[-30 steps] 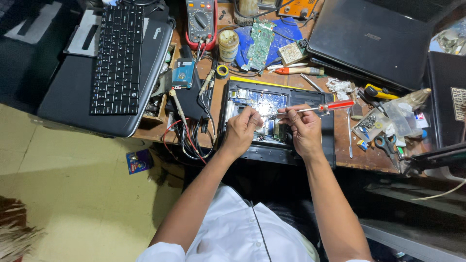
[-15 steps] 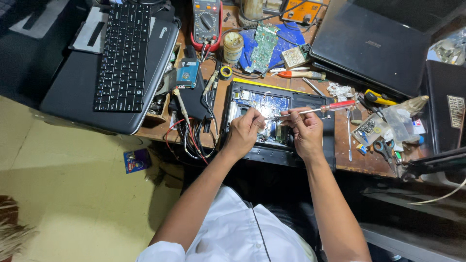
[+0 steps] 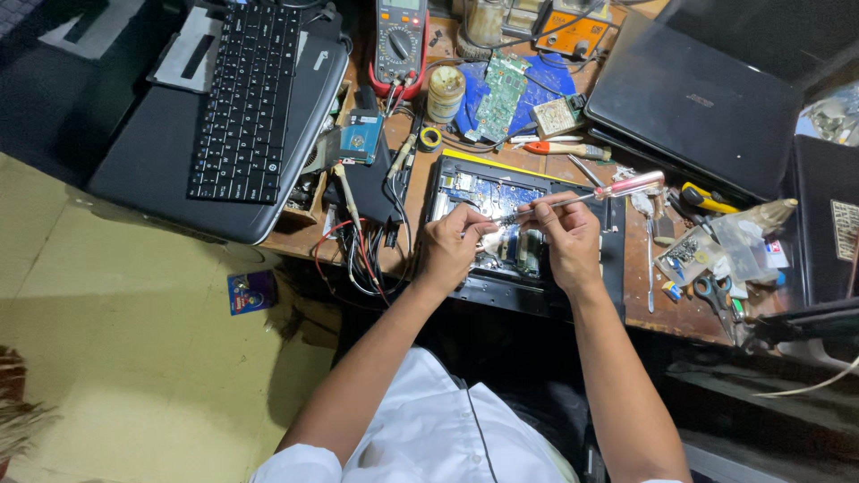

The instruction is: The person uses a red-handled screwdriver to remove screws from the internal chassis of a disassembled laptop. They repeatedly loosen and tighten screws in the same area while handling the laptop's internal components on a cluttered workbench.

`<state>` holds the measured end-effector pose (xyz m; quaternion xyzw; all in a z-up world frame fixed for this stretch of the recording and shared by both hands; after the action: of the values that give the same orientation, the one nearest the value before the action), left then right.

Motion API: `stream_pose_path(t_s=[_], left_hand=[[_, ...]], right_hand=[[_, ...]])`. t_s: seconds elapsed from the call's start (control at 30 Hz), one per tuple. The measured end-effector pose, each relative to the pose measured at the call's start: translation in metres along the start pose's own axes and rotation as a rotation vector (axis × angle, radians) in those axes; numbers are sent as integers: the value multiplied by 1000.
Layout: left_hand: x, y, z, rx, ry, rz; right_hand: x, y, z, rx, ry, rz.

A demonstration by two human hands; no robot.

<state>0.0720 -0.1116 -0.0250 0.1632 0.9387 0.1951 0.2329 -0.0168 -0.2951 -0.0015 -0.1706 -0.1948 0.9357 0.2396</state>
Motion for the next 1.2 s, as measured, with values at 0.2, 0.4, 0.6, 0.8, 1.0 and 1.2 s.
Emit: stream_pose_path(t_s=[0.2, 0.4, 0.6, 0.8, 1.0, 1.2], left_hand=[[-4, 28, -23, -23, 114, -80], [-54, 36, 1, -29, 259, -93], [-63, -10, 58, -267, 129, -159], [-61, -15, 68, -249, 142, -146], [-66, -19, 77, -204, 153, -156], [-65, -15, 74, -264, 195, -108]], right_hand=[[-20, -38, 20, 147, 32, 79], [-61, -75, 26, 384, 127, 179], [-109, -95, -7, 656, 218, 281], [-126, -108, -28, 981, 278, 356], [-137, -107, -32, 870, 126, 391], [-138, -117, -33, 970, 203, 436]])
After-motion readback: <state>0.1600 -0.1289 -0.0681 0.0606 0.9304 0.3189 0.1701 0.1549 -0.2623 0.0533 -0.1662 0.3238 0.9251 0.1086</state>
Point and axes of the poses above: each hand's wrist, its own x-axis away from the middle knuckle, its own y-axis out of the back of the hand, z = x × y, the point moved 6 cm from there along -x, towards the middle knuckle, and after that the axes turned 15 degrees about -x, right-handed, at the moved point
